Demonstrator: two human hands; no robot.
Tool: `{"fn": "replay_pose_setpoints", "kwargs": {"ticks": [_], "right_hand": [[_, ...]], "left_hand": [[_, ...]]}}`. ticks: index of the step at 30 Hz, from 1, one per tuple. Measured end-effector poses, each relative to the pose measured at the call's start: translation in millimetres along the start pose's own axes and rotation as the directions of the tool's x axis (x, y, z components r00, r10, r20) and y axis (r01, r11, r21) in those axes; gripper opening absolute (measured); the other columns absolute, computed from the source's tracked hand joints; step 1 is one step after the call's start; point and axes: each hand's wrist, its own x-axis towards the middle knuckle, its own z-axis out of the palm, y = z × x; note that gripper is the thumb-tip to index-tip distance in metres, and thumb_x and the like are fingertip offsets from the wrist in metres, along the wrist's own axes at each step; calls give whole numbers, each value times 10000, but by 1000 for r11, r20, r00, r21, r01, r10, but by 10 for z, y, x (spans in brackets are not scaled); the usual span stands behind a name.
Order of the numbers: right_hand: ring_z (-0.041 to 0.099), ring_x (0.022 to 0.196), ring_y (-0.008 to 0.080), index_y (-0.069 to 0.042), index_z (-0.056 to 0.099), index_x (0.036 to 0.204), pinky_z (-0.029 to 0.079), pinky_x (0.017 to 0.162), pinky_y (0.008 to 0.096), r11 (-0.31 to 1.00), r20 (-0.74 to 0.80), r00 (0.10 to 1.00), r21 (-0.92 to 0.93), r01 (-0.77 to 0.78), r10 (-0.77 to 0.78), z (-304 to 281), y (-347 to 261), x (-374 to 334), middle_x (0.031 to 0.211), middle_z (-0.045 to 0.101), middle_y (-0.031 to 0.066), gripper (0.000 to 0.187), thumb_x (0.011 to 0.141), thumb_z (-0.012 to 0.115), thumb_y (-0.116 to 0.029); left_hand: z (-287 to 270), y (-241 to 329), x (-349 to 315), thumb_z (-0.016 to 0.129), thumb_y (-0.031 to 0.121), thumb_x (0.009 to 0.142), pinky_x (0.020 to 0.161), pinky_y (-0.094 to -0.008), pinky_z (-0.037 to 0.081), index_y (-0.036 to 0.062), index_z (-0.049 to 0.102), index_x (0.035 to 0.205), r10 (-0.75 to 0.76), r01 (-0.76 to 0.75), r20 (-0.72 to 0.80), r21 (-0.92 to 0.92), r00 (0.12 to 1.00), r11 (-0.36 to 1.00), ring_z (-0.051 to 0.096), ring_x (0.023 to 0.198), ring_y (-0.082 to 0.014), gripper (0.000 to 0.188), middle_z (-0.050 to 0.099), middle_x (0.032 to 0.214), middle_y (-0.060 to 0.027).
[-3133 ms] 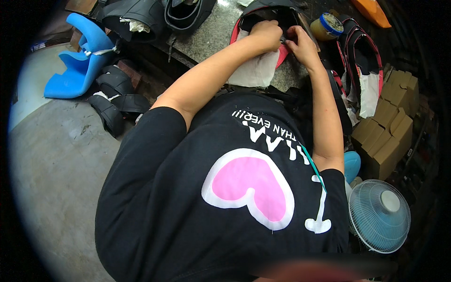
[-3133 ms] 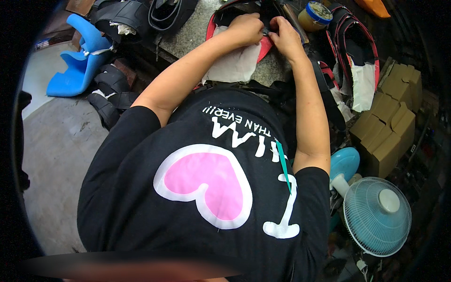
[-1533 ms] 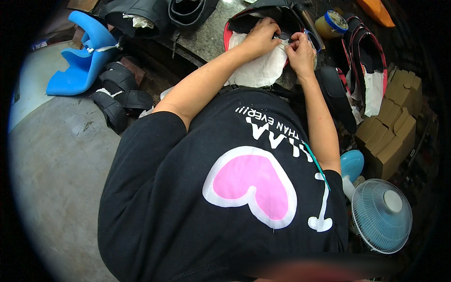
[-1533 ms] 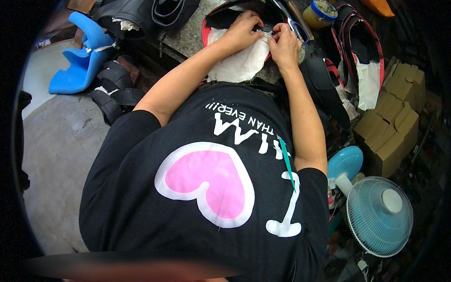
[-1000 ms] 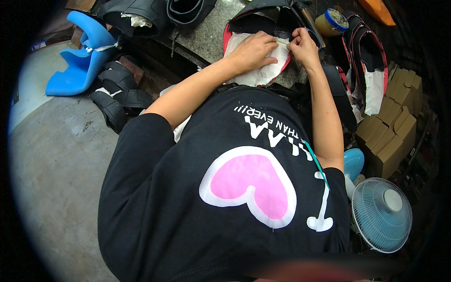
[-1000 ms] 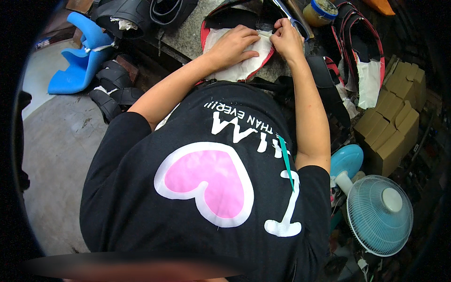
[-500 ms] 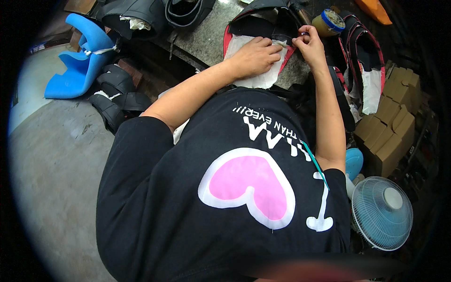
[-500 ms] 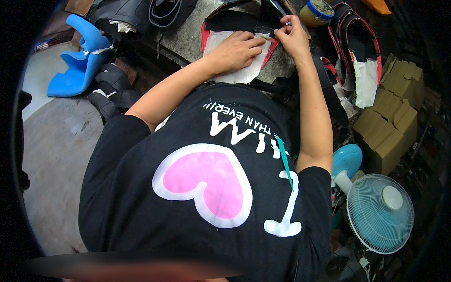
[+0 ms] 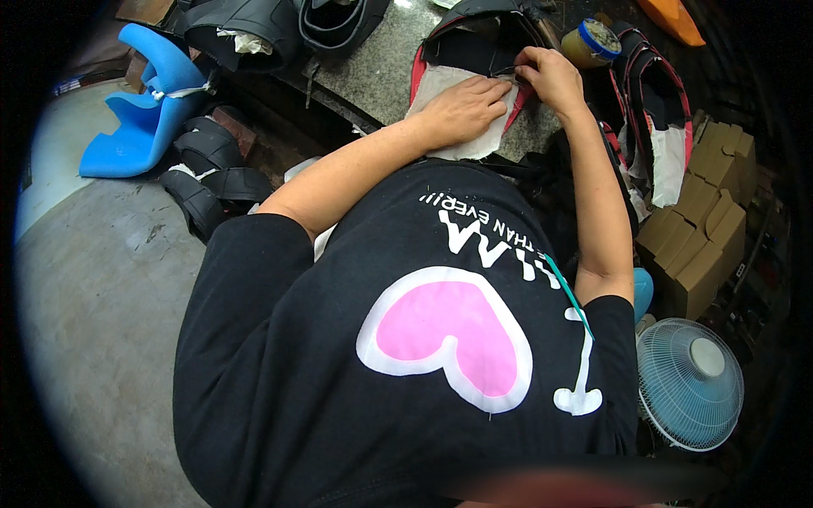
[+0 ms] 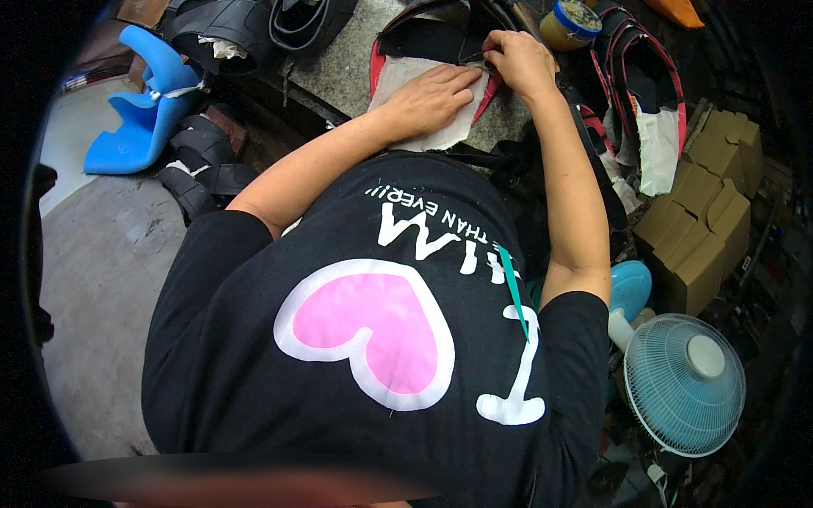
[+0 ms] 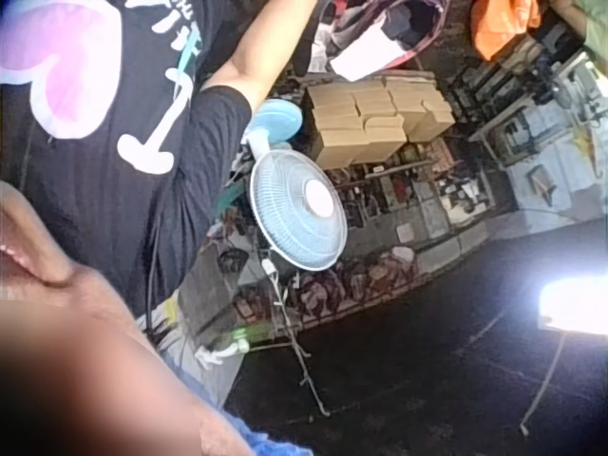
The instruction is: The person inserts white padding into the interior of a red and black shoe, then uses scissors to trim the excess material flush with the shoe's opening. The person repeats this process on a second shoe, adjusting the padding and cutting it to fit.
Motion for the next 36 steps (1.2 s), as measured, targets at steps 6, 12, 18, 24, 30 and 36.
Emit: {"fn": "replay_pose_setpoints", "kwargs": {"ticks": [6, 12, 18, 24, 30, 36], "right_hand": [[658, 890, 282, -117, 687, 965, 508, 771, 397, 998, -27, 998, -40, 56, -57, -50, -86, -50, 938, 689, 95, 183, 858, 665, -263], [665, 892, 282, -133, 686, 1012, 521, 772, 380, 939, -112, 986, 335, -77, 121, -28, -131, -100, 922, 686, 106, 148, 875, 639, -160], [655, 896, 312, -121, 645, 968, 523, 772, 418, 958, -285, 955, 239, 157, -85, 105, -193, -545, 884, 671, 116, 180, 823, 589, -30], [584, 1106, 341, -18, 559, 1083, 489, 937, 422, 972, -228, 948, 29, 233, -220, 439, -291, -781, 1215, 602, 174, 248, 839, 516, -10], [593, 1099, 324, -21, 573, 1032, 503, 926, 412, 970, -207, 948, -53, 237, -243, 426, -339, -754, 1259, 584, 155, 207, 830, 539, -54], [575, 1148, 332, -27, 568, 1035, 501, 941, 404, 978, -164, 965, -66, 196, -204, 420, -381, -770, 1313, 557, 160, 258, 781, 613, -20]], "left_hand": [[-88, -11, 74, 643, 150, 750, 1052, -406, 401, 9, 596, 1048, -27, 37, 89, -111, 996, 993, 513, 1247, -305, 333, 546, 1351, -177], [-113, -5, 115, 686, 180, 702, 1001, -383, 425, 26, 621, 1035, -41, 47, 70, -77, 997, 996, 544, 1159, -265, 372, 602, 1225, -122], [-27, -71, 89, 672, 122, 703, 980, -424, 447, 8, 612, 1019, -39, 41, 16, -182, 999, 982, 562, 1121, -315, 341, 600, 1217, -148], [-49, -187, 142, 665, 88, 710, 873, -427, 485, 22, 654, 876, -136, 157, 79, -479, 988, 863, 602, 949, -329, 179, 624, 933, -136], [17, -200, 469, 670, 100, 717, 813, -429, 510, 34, 672, 865, -355, 292, -433, -206, 829, 934, 598, 868, -340, 162, 605, 868, -122], [151, -409, 573, 699, 217, 782, 784, -435, 525, 110, 745, 883, -448, 447, -37, -32, 893, 894, 636, 869, -322, 154, 688, 833, -105]]}}
